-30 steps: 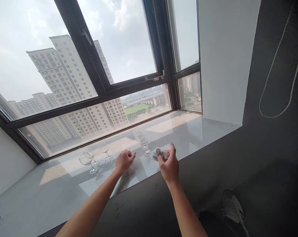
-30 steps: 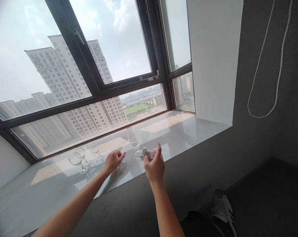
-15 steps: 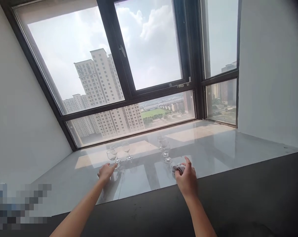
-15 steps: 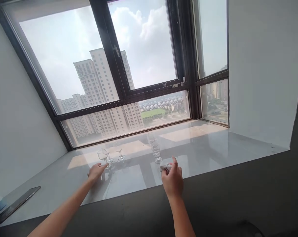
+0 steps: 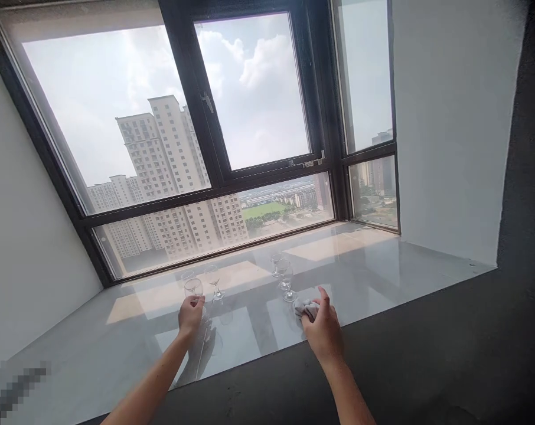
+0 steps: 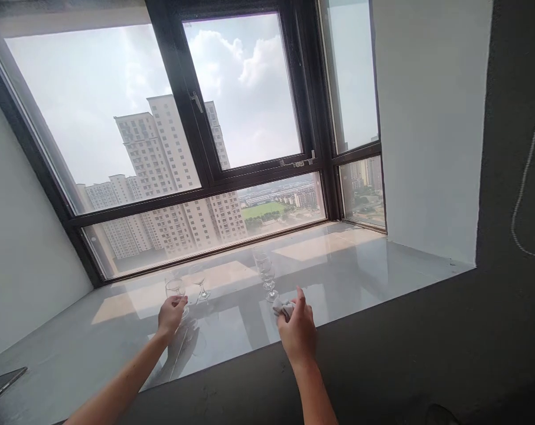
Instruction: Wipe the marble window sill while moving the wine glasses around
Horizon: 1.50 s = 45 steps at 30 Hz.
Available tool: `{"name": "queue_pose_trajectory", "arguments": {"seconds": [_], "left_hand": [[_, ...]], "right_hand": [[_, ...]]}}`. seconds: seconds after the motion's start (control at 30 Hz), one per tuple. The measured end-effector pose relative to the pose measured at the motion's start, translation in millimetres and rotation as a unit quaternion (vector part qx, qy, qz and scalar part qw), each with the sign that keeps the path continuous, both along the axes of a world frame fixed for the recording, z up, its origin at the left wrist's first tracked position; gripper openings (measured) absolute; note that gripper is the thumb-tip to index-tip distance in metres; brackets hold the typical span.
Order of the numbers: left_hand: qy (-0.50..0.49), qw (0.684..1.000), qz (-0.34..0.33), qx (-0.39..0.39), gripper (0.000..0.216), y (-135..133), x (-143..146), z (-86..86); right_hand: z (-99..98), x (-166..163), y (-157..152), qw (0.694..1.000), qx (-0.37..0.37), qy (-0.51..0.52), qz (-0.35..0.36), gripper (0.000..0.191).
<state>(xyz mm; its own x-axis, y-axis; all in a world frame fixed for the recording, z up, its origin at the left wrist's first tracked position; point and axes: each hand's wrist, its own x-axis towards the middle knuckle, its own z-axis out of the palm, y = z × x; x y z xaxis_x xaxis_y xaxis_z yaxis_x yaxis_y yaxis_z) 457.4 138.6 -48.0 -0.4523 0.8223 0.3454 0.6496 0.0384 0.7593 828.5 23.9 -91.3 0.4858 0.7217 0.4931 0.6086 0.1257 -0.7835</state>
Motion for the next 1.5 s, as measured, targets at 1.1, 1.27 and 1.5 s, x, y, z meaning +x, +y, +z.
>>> {"name": "queue_pose_trajectory", "arguments": {"seconds": [1.1, 1.27, 1.5], "left_hand": [[0.409, 0.863, -0.231, 0.188, 0.006, -74.1, 163.3, -6.3], [0.416, 0.862, -0.212, 0.197, 0.008, -78.1, 167.0, -3.1], [0.406, 0.865, -0.228, 0.188, 0.009, -77.5, 166.9, -3.7]], "right_hand": [[62.6, -38.1, -29.8, 0.991, -0.016, -0.084, 0.107, 0.068], [66.3, -25.2, -36.9, 0.988, -0.079, -0.123, 0.042, 0.062], [60.1, -29.7, -31.1, 0.989, 0.025, -0.042, 0.137, 0.062]]}}
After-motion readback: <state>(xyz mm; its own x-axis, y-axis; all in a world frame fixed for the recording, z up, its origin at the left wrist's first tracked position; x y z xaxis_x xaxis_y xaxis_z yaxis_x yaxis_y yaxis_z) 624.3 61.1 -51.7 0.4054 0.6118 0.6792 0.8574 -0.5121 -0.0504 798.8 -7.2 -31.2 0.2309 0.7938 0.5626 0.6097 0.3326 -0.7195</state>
